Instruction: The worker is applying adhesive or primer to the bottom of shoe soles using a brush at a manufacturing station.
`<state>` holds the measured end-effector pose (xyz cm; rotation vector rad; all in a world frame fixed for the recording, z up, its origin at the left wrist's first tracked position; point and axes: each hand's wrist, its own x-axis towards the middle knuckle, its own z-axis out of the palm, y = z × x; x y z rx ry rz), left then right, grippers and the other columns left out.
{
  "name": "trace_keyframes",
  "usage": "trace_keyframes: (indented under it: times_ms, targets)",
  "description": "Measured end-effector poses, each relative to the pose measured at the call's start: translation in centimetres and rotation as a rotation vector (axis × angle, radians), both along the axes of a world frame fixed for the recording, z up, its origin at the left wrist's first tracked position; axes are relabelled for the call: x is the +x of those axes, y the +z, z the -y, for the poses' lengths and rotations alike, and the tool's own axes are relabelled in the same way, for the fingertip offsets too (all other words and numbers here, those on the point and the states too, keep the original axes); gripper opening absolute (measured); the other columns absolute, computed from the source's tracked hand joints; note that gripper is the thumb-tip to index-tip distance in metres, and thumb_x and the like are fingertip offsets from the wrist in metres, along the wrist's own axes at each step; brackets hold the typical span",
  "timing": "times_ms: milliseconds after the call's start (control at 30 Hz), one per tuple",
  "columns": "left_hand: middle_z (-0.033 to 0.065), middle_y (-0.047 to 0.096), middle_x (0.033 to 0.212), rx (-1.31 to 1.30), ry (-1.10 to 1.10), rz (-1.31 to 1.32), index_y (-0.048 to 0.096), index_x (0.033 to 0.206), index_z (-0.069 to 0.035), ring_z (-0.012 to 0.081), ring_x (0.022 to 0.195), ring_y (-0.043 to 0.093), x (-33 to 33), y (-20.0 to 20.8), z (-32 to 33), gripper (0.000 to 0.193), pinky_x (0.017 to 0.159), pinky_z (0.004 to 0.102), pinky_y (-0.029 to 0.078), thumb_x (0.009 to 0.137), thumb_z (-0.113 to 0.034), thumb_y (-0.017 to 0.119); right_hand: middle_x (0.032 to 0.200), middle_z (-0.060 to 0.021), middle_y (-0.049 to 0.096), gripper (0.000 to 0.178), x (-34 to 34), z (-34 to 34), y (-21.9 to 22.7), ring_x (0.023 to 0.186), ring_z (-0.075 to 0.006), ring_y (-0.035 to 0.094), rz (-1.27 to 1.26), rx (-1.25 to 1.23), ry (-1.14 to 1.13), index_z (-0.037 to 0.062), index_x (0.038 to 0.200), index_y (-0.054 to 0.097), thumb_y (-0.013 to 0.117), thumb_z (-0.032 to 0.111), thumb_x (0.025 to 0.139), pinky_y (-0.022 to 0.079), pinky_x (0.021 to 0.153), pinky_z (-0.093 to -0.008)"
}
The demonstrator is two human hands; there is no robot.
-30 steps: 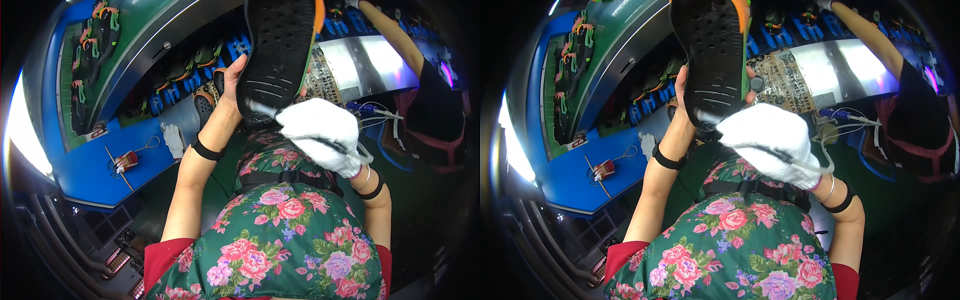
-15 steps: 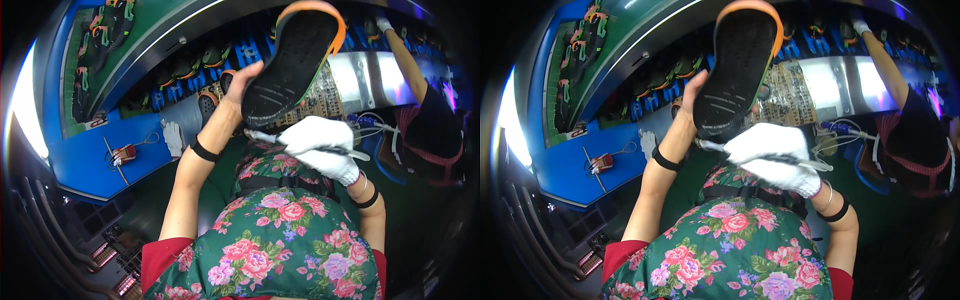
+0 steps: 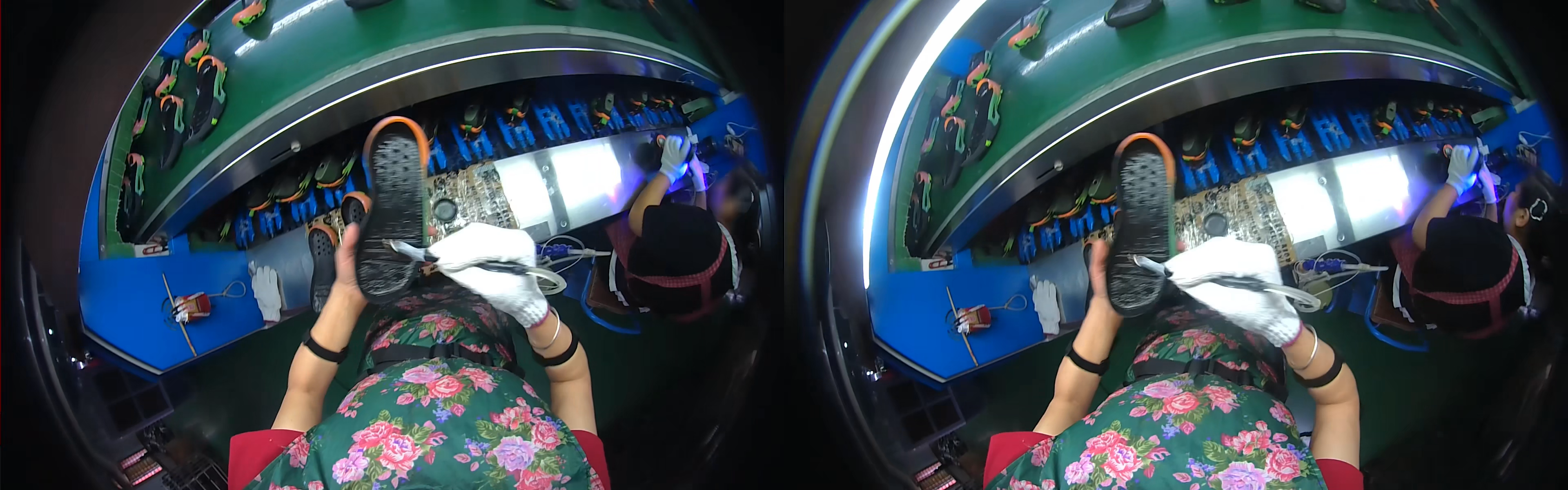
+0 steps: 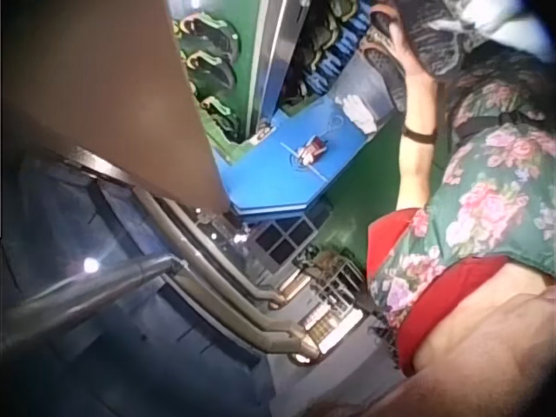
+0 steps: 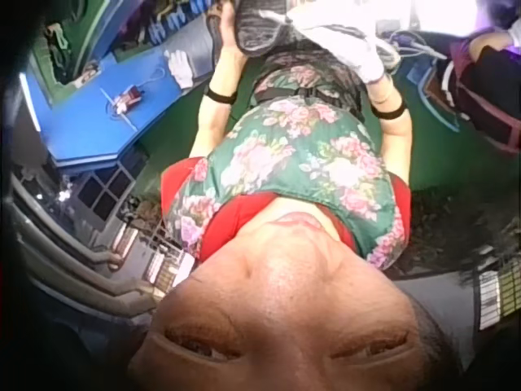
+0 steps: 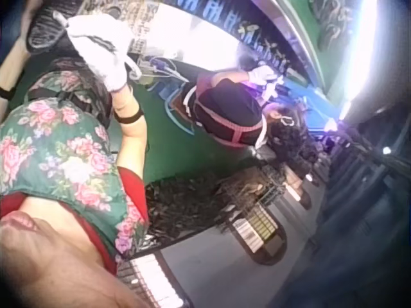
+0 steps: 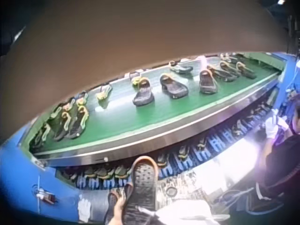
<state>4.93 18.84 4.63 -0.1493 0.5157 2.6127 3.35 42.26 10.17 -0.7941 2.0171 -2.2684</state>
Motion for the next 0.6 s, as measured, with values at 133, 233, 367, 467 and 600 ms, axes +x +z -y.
trace_keyframes:
  times_ms: [133,233,367,467,600]
  targets:
    - [0.0385,0.038,0.147,-0.054,-0.219,-0.539,0.015,0.158,0.004,0.0479,0.117,0.063,-3.8,2.7,6.7,0.131,0.09,0.0552,0.061,0.074,-0.081,0.07,0.098,-0.0218,0.075,0.008,1.3,-2.8,-0.4,0.084,-0.0262,0.074,0.33,-0.255,-0.247,-0.0066,0.083,0.074,0.072,-0.011,0.076,0.061,0.078,-0.0333]
    - [0.0396,0.031,0.15,0.006,-0.051,-0.597,0.017,0.156,0.006,0.0397,0.096,0.071,-9.5,7.4,8.0,0.126,0.077,0.0424,0.066,0.077,-0.075,0.074,0.103,-0.0205,0.075,0.016,1.6,-3.0,-2.6,0.091,-0.0248,0.074,0.437,-0.343,-0.275,-0.0074,0.093,0.075,0.071,-0.012,0.079,0.061,0.083,-0.0332]
    - [0.0347,0.012,0.162,0.321,0.163,-0.335,0.017,0.16,0.002,0.0502,0.138,0.042,-17.8,8.9,13.6,0.099,0.111,0.0546,0.047,0.095,-0.059,0.061,0.103,-0.0152,0.077,0.023,2.2,-0.8,-5.5,0.093,-0.0187,0.073,0.507,-0.297,-0.216,-0.0063,0.105,0.076,0.074,-0.008,0.082,0.058,0.087,-0.0308]
    - [0.0345,0.011,0.163,0.448,0.395,0.007,0.015,0.157,0.009,0.0479,0.145,0.032,-20.7,9.5,14.6,0.094,0.115,0.0532,0.043,0.102,-0.064,0.039,0.102,-0.0127,0.078,0.023,2.6,0.0,-7.6,0.093,-0.0167,0.072,0.453,-0.228,-0.213,-0.0044,0.106,0.077,0.075,-0.006,0.083,0.057,0.088,-0.0298]
    - [0.0321,0.002,0.166,0.56,0.539,0.038,0.006,0.158,0.01,0.0439,0.156,0.006,-20.5,9.3,13.9,0.094,0.122,0.0543,0.033,0.104,-0.064,0.029,0.101,-0.0127,0.078,0.021,3.3,0.4,-8.9,0.092,-0.0156,0.072,0.518,-0.203,-0.206,-0.0044,0.104,0.077,0.075,-0.005,0.083,0.058,0.086,-0.0293]
